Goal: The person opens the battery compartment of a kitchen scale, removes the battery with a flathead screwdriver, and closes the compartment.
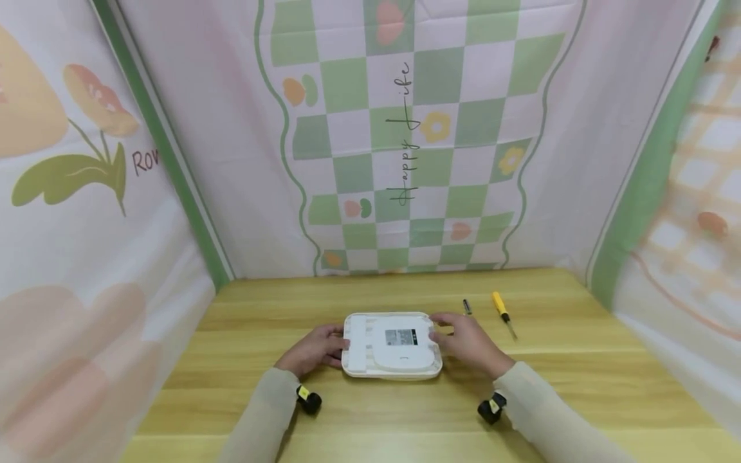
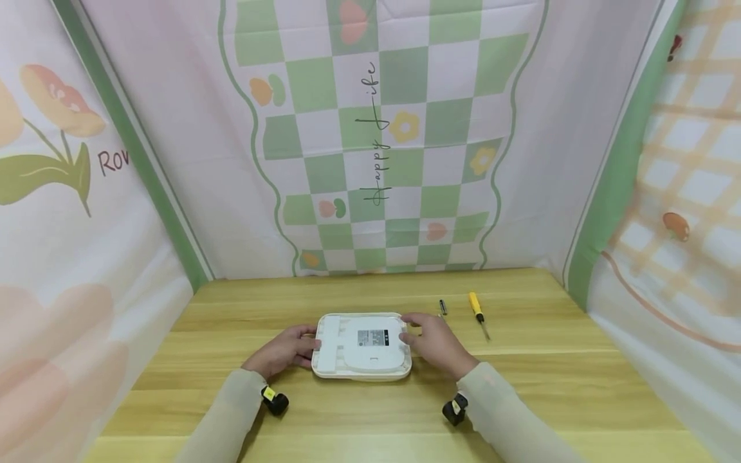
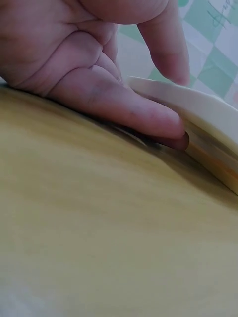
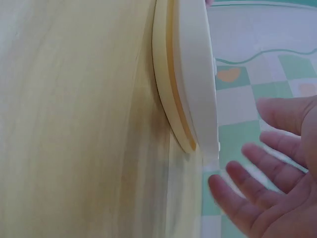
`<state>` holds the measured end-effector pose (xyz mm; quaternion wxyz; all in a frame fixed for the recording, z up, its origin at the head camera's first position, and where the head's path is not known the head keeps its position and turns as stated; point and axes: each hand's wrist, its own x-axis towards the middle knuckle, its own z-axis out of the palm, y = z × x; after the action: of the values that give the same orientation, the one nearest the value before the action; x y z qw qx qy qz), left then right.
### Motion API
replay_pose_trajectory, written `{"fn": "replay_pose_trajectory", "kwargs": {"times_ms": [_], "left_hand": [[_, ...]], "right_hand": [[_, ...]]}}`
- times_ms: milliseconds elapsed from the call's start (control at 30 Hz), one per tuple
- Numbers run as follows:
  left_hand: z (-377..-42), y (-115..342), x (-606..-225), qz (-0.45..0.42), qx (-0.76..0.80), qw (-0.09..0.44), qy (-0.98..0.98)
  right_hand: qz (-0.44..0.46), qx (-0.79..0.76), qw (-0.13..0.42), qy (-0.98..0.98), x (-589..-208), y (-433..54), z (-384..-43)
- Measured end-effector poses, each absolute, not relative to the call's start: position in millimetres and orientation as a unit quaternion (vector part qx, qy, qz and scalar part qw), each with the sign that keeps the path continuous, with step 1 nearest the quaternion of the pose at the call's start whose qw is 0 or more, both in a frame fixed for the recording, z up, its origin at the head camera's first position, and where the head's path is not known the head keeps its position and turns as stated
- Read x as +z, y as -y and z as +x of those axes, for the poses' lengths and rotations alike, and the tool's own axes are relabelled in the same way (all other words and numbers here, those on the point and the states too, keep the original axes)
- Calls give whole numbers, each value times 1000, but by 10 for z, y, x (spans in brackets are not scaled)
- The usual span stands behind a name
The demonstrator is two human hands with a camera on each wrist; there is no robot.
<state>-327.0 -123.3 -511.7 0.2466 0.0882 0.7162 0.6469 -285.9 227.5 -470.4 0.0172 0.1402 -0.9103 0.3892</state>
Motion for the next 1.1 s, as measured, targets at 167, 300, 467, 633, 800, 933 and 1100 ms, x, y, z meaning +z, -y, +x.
{"fn": "replay_pose_trajectory", "kwargs": {"times_ms": [167,300,467,633,800,933,1100], "left_hand": [[-3253,1237,-5081,89,639,252,-721],[-3203,1268,-5057,89,635,255,-724],[-3113,1311,-5034,92,644,265,-712],[-3071,1329,-5018,93,651,271,-702],[-3063,1336,-5013,87,652,273,-702],[-3092,1311,-5031,87,656,278,-696],[-3153,1262,-5047,89,662,276,-691]], "right_hand": [[111,426,5,898,-4762,-2303,-2901],[98,454,-8,886,-4806,-2307,-2944],[60,490,-43,869,-4835,-2289,-2987],[30,504,-80,859,-4843,-2274,-3010],[22,525,-103,845,-4867,-2275,-3032],[11,538,-127,833,-4880,-2276,-3039],[-5,534,-148,832,-4878,-2263,-3028]]}}
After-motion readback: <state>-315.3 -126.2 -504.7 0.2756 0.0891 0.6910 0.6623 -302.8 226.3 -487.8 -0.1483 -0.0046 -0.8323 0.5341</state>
